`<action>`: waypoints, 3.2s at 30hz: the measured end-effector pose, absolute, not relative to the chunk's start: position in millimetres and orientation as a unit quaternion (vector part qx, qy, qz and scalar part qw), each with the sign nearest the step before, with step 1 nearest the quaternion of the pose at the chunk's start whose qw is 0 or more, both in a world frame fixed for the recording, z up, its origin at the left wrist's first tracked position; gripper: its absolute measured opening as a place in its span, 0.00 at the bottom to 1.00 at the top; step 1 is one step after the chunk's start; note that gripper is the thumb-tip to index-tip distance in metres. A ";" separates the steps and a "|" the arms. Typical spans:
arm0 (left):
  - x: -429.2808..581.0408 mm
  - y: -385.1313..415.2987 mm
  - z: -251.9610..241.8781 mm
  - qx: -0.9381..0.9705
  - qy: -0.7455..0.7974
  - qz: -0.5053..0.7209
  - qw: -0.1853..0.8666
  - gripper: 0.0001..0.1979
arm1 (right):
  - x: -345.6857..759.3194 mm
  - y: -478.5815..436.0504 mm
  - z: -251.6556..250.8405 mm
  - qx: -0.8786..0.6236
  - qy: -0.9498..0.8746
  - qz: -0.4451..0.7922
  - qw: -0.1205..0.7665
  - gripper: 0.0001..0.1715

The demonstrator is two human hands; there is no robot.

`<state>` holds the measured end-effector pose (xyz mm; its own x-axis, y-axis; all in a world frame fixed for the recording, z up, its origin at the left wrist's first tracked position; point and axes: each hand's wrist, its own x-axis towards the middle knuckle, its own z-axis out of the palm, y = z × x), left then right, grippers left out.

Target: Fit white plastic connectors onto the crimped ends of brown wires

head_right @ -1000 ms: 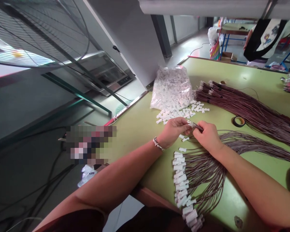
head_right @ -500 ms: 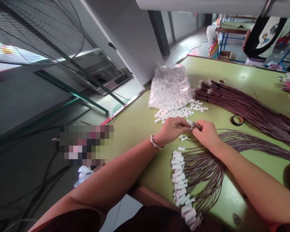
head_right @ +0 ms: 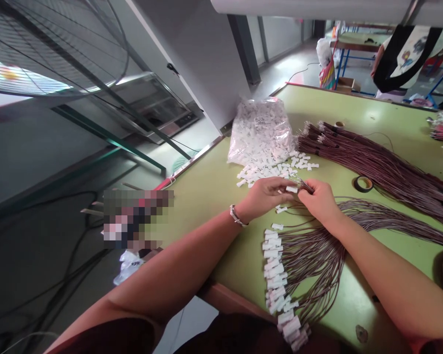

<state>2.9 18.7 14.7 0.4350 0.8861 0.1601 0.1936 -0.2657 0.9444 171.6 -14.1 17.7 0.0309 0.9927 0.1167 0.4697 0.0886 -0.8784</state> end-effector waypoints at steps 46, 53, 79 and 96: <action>-7.7 0.2 43.2 0.840 0.198 0.055 0.501 0.08 | 178.1 -9.1 22.3 -0.559 -0.496 0.463 0.477 0.17; -47.9 27.1 61.7 0.832 0.422 0.151 0.329 0.11 | 167.5 -12.8 16.0 -0.530 -0.457 0.560 0.443 0.18; -12.1 31.9 28.5 0.407 0.414 0.340 0.740 0.05 | 165.4 -21.8 22.8 -0.603 -0.596 0.292 0.444 0.15; -12.1 27.9 33.7 0.425 0.393 0.341 0.741 0.02 | 163.5 -22.5 24.7 -0.629 -0.599 0.223 0.442 0.13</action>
